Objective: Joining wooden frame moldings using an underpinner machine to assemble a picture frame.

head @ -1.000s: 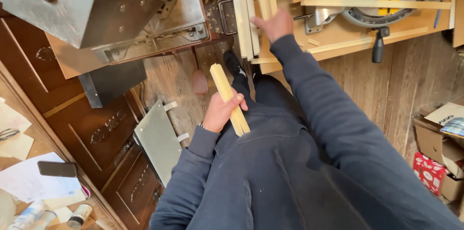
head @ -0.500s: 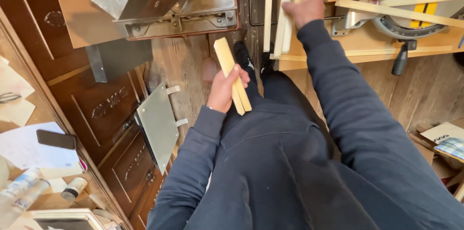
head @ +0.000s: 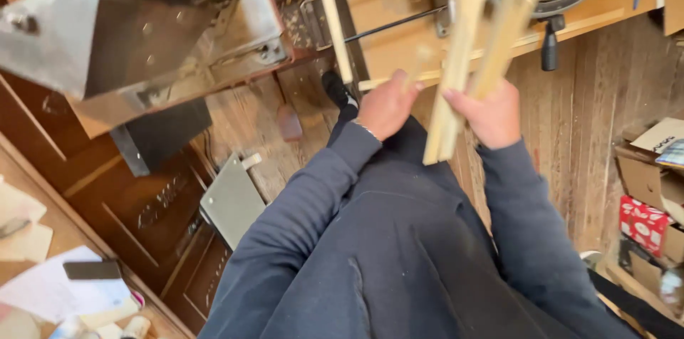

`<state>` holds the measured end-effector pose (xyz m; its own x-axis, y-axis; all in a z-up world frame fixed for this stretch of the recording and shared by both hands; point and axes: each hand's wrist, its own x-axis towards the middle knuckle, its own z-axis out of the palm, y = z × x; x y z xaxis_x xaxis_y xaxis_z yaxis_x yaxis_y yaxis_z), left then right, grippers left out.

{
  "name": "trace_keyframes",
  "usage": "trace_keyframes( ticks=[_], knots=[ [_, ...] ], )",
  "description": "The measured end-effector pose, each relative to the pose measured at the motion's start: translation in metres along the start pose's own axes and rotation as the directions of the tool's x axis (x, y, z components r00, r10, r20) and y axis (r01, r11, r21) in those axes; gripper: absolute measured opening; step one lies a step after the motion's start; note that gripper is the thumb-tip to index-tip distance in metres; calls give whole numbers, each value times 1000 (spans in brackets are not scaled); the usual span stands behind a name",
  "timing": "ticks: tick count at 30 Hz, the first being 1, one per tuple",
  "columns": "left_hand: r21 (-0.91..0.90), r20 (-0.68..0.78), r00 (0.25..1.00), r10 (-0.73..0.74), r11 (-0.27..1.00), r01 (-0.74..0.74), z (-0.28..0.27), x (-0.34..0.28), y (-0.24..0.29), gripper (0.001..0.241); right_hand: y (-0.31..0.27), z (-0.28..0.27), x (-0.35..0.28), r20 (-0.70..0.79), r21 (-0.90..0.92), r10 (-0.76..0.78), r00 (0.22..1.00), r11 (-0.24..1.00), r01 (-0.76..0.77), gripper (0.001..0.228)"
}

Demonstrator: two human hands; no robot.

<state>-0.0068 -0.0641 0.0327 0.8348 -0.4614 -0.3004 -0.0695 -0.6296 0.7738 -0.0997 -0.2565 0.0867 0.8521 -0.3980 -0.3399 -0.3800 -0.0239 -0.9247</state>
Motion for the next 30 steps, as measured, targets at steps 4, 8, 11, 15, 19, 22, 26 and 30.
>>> trace_keyframes(
  ticks=[4, 8, 11, 15, 19, 22, 26, 30],
  knots=[
    [308, 174, 917, 359, 865, -397, 44, 35, -7, 23, 28, -58, -45, -183, -34, 146, 972, 987, -155, 24],
    [407, 500, 695, 518, 568, -716, 78, 75, -21, 14, 69, -96, -86, -299, 20, 191, 935, 981, -194, 24],
    [402, 536, 583, 611, 423, -812, 79, 86, -8, 18, 93, -118, -104, -353, 31, 231, 907, 971, -236, 24],
    [479, 466, 563, 683, 340, -809, 67, 73, 28, 13, 116, -133, -119, -363, 149, 293, 884, 955, -255, 23],
    [492, 209, 730, 651, 575, -654, 79, 55, 58, 15, 117, -133, -95, -336, 153, 263, 904, 963, -223, 25],
    [-157, 66, 997, -38, 986, 48, 108, 43, 48, 23, 99, -126, -65, -227, -3, 213, 950, 976, -219, 27],
    [-790, 461, 882, -98, 408, 458, 141, 9, 58, 36, 84, -106, -38, -114, 109, 59, 992, 993, -46, 36],
    [-822, 492, 871, -4, 327, 466, 168, -11, 49, 38, 86, -104, -37, -57, 126, 76, 996, 990, -68, 40]
  ],
)
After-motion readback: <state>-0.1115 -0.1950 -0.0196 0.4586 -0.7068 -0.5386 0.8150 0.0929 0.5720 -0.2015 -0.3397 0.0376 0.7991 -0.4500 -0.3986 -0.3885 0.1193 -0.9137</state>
